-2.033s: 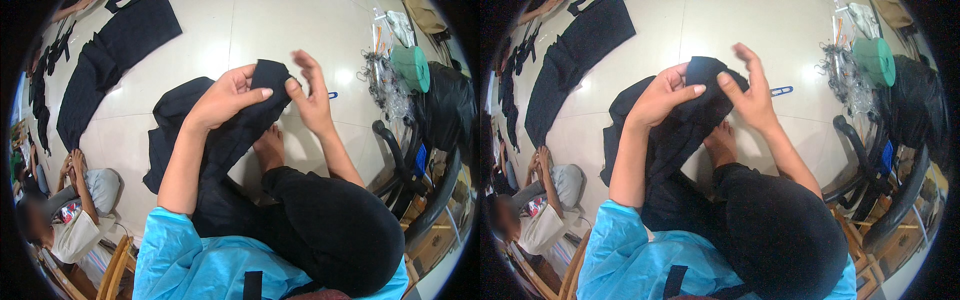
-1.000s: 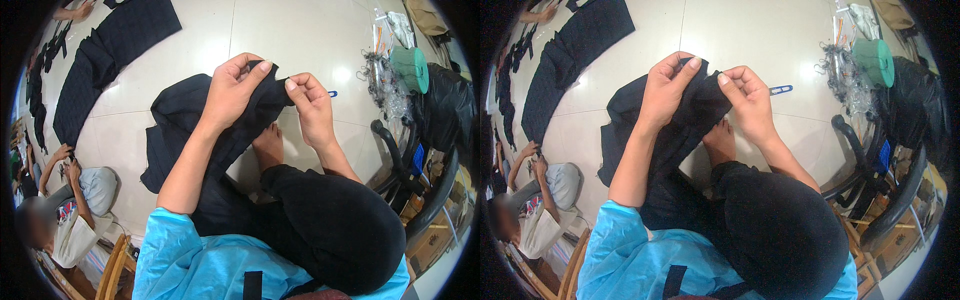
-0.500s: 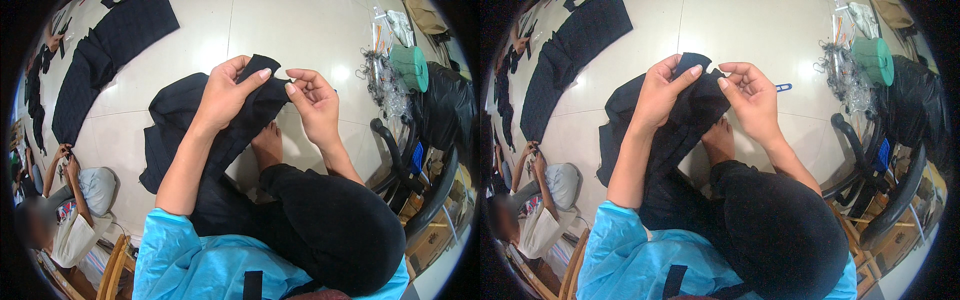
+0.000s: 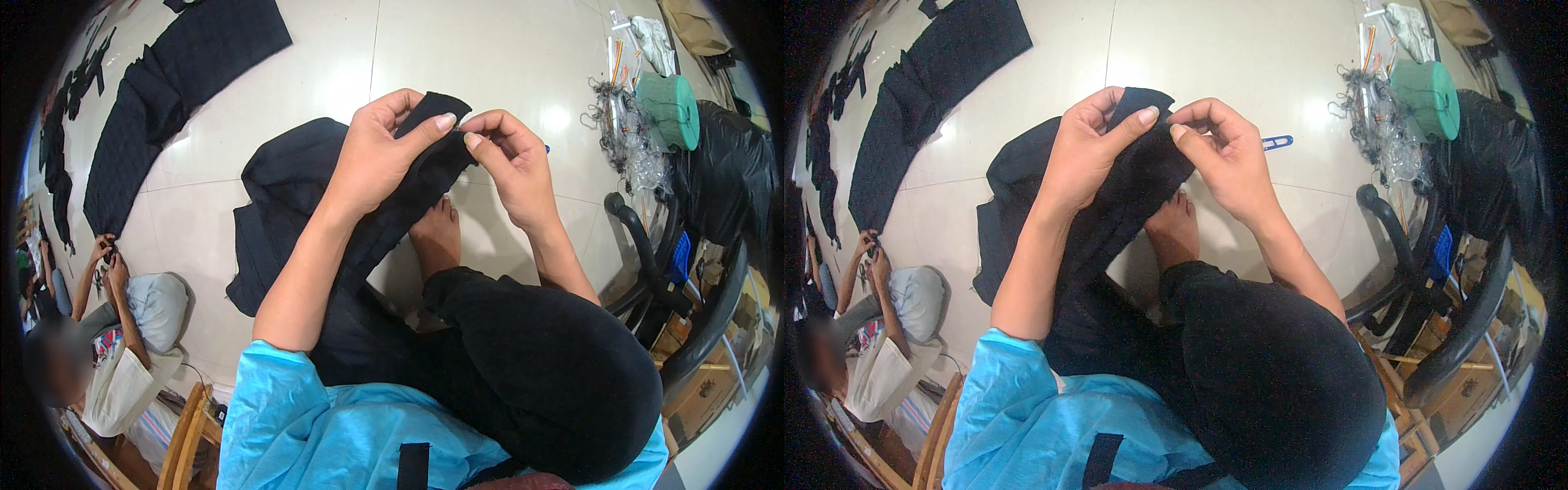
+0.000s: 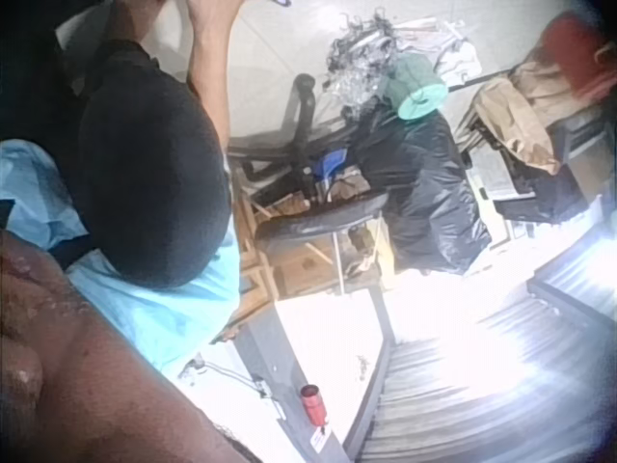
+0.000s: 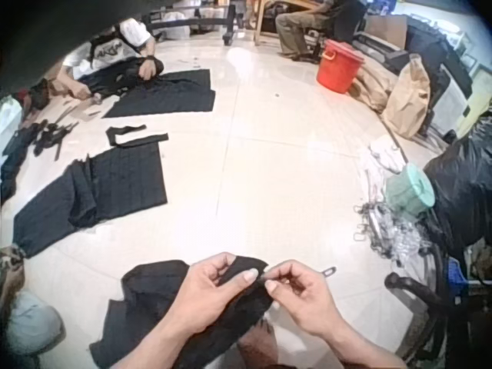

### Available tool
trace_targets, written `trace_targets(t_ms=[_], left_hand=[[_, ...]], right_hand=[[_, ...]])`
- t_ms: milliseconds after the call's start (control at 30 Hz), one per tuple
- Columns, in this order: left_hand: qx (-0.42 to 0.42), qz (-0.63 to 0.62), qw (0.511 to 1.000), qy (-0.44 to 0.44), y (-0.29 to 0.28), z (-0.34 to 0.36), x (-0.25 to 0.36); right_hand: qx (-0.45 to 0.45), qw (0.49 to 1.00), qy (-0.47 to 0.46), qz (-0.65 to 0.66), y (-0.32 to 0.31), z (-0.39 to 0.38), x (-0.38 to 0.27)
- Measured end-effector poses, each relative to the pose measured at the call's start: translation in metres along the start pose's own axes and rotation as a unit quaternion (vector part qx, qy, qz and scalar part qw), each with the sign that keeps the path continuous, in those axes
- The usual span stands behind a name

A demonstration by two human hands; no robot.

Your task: The person sits on the floor and uses small scissors to trim the edges of a black fabric piece. They repeatedly fold and align the fabric, snip off small sections, and discard the cut pieces onto the floor.

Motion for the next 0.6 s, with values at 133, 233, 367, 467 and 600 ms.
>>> trace_targets(t_ms=[133,233,367,467,600], left_hand=[[-0.008,0.031,0.999,0.019,-0.0006,0.0012,-0.0006],[-0.011,0.048,0.998,0.029,-0.0001,0.0013,0.0000],[-0.012,0.073,0.997,0.039,0.0011,0.0006,0.0029],[-0.010,0.089,0.995,0.040,0.0025,-0.0001,0.0054],[-0.011,0.089,0.995,0.040,0.0028,-0.0012,0.0064]], right_hand=[[0.001,1.000,-0.002,-0.015,0.0027,0.0020,0.0087],[0.003,1.000,0.007,-0.013,0.0057,0.0020,0.0083],[0.007,1.000,0.012,-0.019,0.0041,0.0033,0.0113],[0.009,0.998,0.014,0.065,0.0054,0.0046,0.0103],[-0.003,0.996,0.033,0.084,0.0050,0.0044,0.0112]])
Point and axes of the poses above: each hand's wrist, its own z-axis towards the middle knuckle, its own y-axis out of the palm, x = y × z, the point moved 9 cm from there along z, towards the middle knuckle, and after that the axes turned 15 degrees about -z, right-handed, at the moved point
